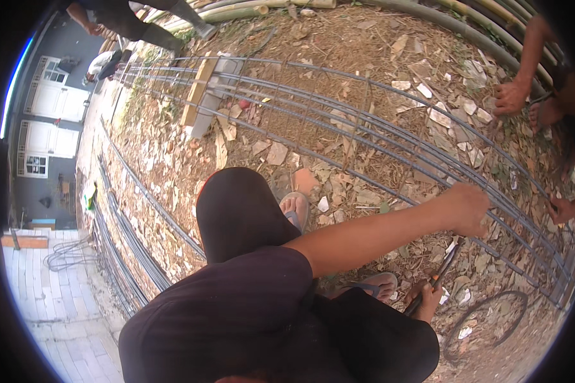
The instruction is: The person assembles a metal frame by hand and with pliers, securing wire ties at the intersections of the rebar rods.
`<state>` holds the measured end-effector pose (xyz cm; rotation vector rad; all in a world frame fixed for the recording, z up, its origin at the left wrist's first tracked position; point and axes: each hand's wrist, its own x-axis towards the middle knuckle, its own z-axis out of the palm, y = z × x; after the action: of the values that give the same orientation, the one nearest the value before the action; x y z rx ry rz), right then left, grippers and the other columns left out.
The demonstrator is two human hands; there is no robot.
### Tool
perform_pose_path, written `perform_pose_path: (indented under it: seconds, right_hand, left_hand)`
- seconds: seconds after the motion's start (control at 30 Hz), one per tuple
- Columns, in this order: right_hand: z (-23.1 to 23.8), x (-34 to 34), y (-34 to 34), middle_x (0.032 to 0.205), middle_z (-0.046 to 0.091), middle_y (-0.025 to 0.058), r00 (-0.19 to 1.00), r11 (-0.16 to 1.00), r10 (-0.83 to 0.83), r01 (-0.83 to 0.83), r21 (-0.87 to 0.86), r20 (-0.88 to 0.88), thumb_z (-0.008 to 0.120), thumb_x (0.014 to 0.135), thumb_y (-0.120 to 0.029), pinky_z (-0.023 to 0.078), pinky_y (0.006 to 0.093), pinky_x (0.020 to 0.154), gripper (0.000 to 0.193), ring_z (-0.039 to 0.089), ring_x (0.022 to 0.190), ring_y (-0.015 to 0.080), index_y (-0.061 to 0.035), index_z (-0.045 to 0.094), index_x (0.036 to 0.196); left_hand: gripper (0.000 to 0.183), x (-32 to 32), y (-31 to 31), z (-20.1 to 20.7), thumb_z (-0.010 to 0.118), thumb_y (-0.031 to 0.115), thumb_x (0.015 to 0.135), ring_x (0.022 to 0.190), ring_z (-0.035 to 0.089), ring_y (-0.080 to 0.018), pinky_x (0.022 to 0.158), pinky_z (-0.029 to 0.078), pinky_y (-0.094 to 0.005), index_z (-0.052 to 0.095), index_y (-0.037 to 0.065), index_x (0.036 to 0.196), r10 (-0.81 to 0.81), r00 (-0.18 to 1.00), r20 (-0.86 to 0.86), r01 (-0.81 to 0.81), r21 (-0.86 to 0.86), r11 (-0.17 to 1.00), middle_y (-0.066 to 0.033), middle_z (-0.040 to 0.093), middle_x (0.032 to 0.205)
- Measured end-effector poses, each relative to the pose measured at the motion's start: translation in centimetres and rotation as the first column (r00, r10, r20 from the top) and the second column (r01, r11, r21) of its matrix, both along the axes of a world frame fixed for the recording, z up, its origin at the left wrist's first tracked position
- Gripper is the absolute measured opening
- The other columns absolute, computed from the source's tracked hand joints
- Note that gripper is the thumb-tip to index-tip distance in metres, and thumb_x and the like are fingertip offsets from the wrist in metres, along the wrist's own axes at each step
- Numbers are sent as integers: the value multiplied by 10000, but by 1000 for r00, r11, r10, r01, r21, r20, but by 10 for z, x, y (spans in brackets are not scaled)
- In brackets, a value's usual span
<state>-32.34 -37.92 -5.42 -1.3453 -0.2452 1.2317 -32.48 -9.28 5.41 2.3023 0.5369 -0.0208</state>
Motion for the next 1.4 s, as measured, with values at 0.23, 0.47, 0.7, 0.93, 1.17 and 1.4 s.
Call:
perform_pose_path:
  seconds: [0.23, 0.47, 0.7, 0.93, 1.17, 1.4]
  right_hand:
    - [6, 12, 1, 764, 556, 34, 915, 968, -2, 103, -227, 404, 720, 874, -151, 466, 287, 468, 464, 547, 510, 134, -43, 480, 1256]
    - [-35, 34, -43, 1214, 622, 99, 968, 981, -193, 184, -67, -163, 708, 864, -106, 591, 438, 860, 613, 659, 1052, 259, -132, 472, 1429]
    - [-52, 47, -46, 1306, 584, 157, 965, 960, 109, -40, -278, 238, 703, 842, -49, 559, 412, 923, 650, 605, 1182, 299, -31, 468, 1447]
    - [64, 13, 34, 1437, 517, 162, 924, 923, -381, 381, -51, -8, 464, 1046, -535, 454, 405, 1032, 691, 517, 1318, 246, -35, 399, 1518]
    - [50, 48, 23, 997, 703, 168, 820, 893, -119, 334, -300, 560, 533, 1050, -402, 497, 355, 831, 533, 666, 942, 212, 31, 579, 1358]
    - [18, 52, 17, 1115, 698, 194, 556, 919, 318, 17, -393, 768, 508, 1059, -231, 467, 376, 862, 387, 637, 985, 250, 74, 628, 1266]
  left_hand:
    - [295, -11, -85, -28, 714, 334, 711, 802, 733, -316, 704, 573, -419, 783, 66, 815, -156, 986, -56, 157, -2, 988, -138, 741, 813]
    - [167, -13, -95, -56, 729, 128, 696, 812, 737, -327, 701, 579, -446, 735, 3, 807, 9, 995, 98, -8, -14, 1000, -181, 713, 769]
    - [175, -7, -88, -39, 696, 124, 760, 747, 710, -406, 642, 563, -490, 675, -48, 787, 234, 933, 274, -163, -259, 952, -238, 677, 723]
    - [232, -21, -116, -48, 651, 176, 844, 748, 687, -437, 668, 539, -524, 659, -53, 813, 290, 892, 348, -186, -302, 935, -254, 666, 748]
    - [198, 3, -95, -47, 637, 160, 831, 818, 675, -422, 726, 522, -526, 654, -35, 805, 225, 920, 321, -106, -348, 931, -231, 676, 838]
    - [198, 3, -87, -42, 687, 165, 741, 826, 678, -409, 713, 530, -504, 694, -17, 820, 190, 911, 367, -120, -205, 972, -212, 685, 810]
